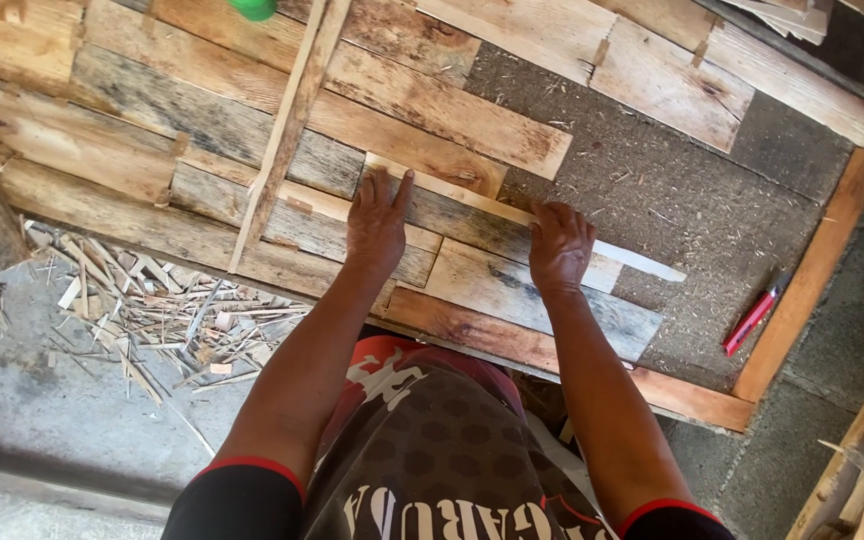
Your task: Installing and trimming wood strips onto a panel for decorative cladding.
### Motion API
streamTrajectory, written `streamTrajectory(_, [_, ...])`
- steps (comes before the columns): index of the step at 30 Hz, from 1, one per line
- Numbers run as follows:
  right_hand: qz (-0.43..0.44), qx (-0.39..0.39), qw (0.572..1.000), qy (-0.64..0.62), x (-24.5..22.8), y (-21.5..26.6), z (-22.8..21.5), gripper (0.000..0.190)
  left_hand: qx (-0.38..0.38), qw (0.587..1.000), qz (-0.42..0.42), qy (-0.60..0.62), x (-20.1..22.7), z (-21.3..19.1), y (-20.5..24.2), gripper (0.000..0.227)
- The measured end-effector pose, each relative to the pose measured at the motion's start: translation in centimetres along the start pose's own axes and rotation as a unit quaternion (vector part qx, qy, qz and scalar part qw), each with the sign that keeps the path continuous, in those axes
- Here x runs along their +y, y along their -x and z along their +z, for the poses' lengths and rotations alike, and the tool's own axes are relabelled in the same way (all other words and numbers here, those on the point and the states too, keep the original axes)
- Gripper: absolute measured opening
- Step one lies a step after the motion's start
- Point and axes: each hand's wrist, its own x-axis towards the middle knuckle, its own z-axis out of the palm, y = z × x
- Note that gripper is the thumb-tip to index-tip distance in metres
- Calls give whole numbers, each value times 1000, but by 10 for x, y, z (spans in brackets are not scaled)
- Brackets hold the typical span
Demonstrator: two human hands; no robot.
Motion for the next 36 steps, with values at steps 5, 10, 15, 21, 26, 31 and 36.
streamTrajectory(5, [108, 33, 993, 33, 68, 29, 8, 25, -24, 1000, -14, 2, 5, -3, -4, 87])
streamTrajectory(10, [183, 8, 983, 26, 112, 45, -6, 28, -34, 999, -18, -6, 6, -3, -5, 87])
streamTrajectory(15, [60, 11, 997, 47, 137, 47, -6, 17, -41, 999, -21, 4, 7, -5, -4, 88])
streamTrajectory(21, [63, -58, 994, 66, 140, 39, -14, 6, -43, 999, -27, 4, 9, -7, -3, 89])
streamTrajectory(26, [49, -28, 997, 58, 146, 40, -7, 5, -26, 999, -25, 13, 9, -4, -3, 88])
streamTrajectory(31, [58, -16, 997, 41, 147, 44, -3, 15, -5, 1000, -26, 13, 7, 6, -5, 89])
streamTrajectory(36, [65, -10, 997, 42, 142, 42, -4, 18, -28, 999, -24, 0, 13, -17, 0, 88])
